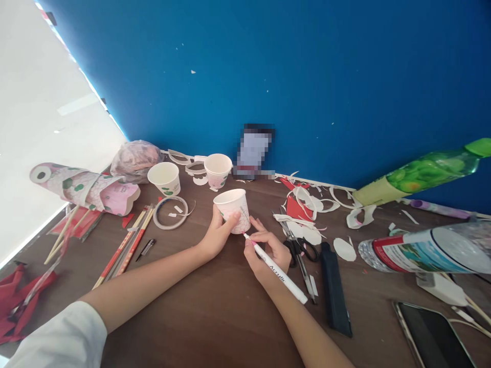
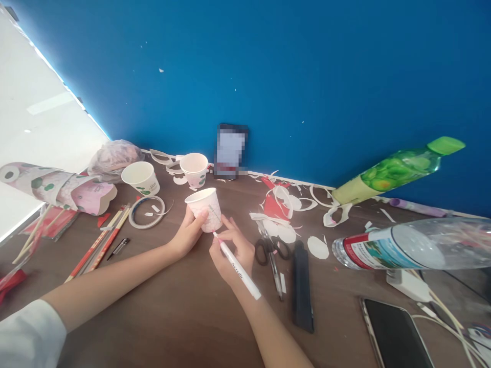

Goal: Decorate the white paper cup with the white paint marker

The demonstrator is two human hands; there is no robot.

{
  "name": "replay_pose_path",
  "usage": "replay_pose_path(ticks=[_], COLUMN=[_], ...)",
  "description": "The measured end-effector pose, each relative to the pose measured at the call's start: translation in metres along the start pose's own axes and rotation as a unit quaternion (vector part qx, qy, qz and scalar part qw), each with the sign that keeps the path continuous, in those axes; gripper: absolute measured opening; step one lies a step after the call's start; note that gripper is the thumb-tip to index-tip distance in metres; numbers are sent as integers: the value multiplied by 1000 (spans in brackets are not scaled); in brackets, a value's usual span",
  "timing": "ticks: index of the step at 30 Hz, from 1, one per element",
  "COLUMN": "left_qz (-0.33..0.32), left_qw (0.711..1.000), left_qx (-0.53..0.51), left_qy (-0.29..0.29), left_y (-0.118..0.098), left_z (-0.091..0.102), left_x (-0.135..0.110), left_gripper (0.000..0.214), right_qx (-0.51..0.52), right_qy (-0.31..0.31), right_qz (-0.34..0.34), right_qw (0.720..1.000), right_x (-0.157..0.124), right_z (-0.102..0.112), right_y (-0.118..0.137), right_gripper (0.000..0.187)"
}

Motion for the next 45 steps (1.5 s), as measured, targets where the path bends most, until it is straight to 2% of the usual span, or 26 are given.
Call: replay_pose_path(ticks=[13, 21, 27, 45], left_qz=[2, 8, 4, 9], left_qw=[1000, 1000, 999, 998], left_qx=[-19, 13, 40, 51], left_qy=[15, -3, -14, -21], left_y=[3, -8, -15, -15], left_z=[0, -7, -8, -7], left_x=[0, -4, -5, -5], left_gripper=[57, 54, 54, 60], right_qx=[0, -59, -67, -67], right_qy=[-9, 8, 5, 4], right_qz=[33, 83, 84, 75], right_qw=[999, 995, 994, 995], right_x=[3, 0, 1, 2], right_z=[4, 1, 0, 0], right_y=[9, 16, 15, 13], right_gripper=[18, 19, 20, 18])
Point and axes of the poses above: each hand's wrist, its own x-axis towards the middle knuckle, its own z-axis out of the back of the hand, y = z × x, the point moved 9 cm from there along x, towards the middle knuckle, and after that the axes turned 1 degree about -x, right-handed, at the moved point
